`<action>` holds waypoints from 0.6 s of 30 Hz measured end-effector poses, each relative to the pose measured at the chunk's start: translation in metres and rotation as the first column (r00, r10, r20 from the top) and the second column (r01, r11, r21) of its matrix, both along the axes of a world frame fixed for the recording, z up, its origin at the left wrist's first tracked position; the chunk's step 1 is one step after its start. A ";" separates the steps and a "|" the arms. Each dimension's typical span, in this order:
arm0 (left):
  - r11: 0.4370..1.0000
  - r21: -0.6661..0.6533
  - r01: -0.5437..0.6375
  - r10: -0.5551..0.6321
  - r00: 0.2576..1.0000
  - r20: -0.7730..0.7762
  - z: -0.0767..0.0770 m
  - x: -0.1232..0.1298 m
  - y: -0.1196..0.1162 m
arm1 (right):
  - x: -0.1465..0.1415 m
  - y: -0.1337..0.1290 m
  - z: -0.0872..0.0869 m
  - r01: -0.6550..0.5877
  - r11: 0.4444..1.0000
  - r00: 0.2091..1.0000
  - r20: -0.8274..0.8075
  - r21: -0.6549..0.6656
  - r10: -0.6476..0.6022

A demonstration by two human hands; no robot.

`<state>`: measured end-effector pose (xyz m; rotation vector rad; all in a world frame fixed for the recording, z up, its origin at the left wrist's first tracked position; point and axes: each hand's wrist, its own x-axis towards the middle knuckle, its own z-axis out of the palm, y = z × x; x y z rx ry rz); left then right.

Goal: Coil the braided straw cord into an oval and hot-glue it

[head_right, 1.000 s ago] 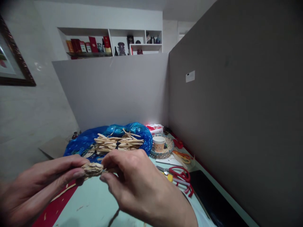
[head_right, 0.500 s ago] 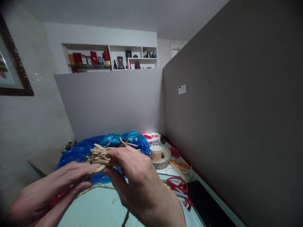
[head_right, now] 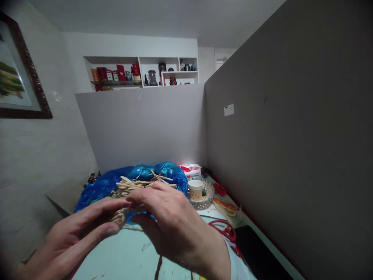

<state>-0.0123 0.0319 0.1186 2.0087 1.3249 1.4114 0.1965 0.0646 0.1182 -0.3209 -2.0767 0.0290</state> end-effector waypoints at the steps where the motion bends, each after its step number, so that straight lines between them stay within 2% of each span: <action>1: 0.999 0.044 -0.032 0.032 0.999 -0.007 0.000 0.002 -0.001 | 0.000 0.002 -0.001 -0.003 0.999 1.000 0.002 -0.045 0.003; 4: 0.989 0.115 -0.097 0.100 0.995 -0.023 -0.002 0.005 -0.002 | 0.000 0.005 -0.002 0.016 0.995 0.999 0.045 -0.102 -0.012; 9: 0.980 0.074 -0.186 0.189 0.981 -0.038 -0.004 0.003 0.000 | -0.003 0.004 -0.003 0.136 0.990 0.987 0.081 0.027 -0.137; 13: 0.978 0.098 -0.183 0.187 0.982 -0.032 -0.005 0.005 0.003 | -0.007 0.001 -0.004 0.215 0.967 0.965 0.120 0.138 -0.231; 18: 0.986 0.068 -0.152 0.150 0.988 0.025 -0.008 0.011 0.003 | -0.007 0.002 -0.006 0.250 0.958 0.955 0.127 0.144 -0.268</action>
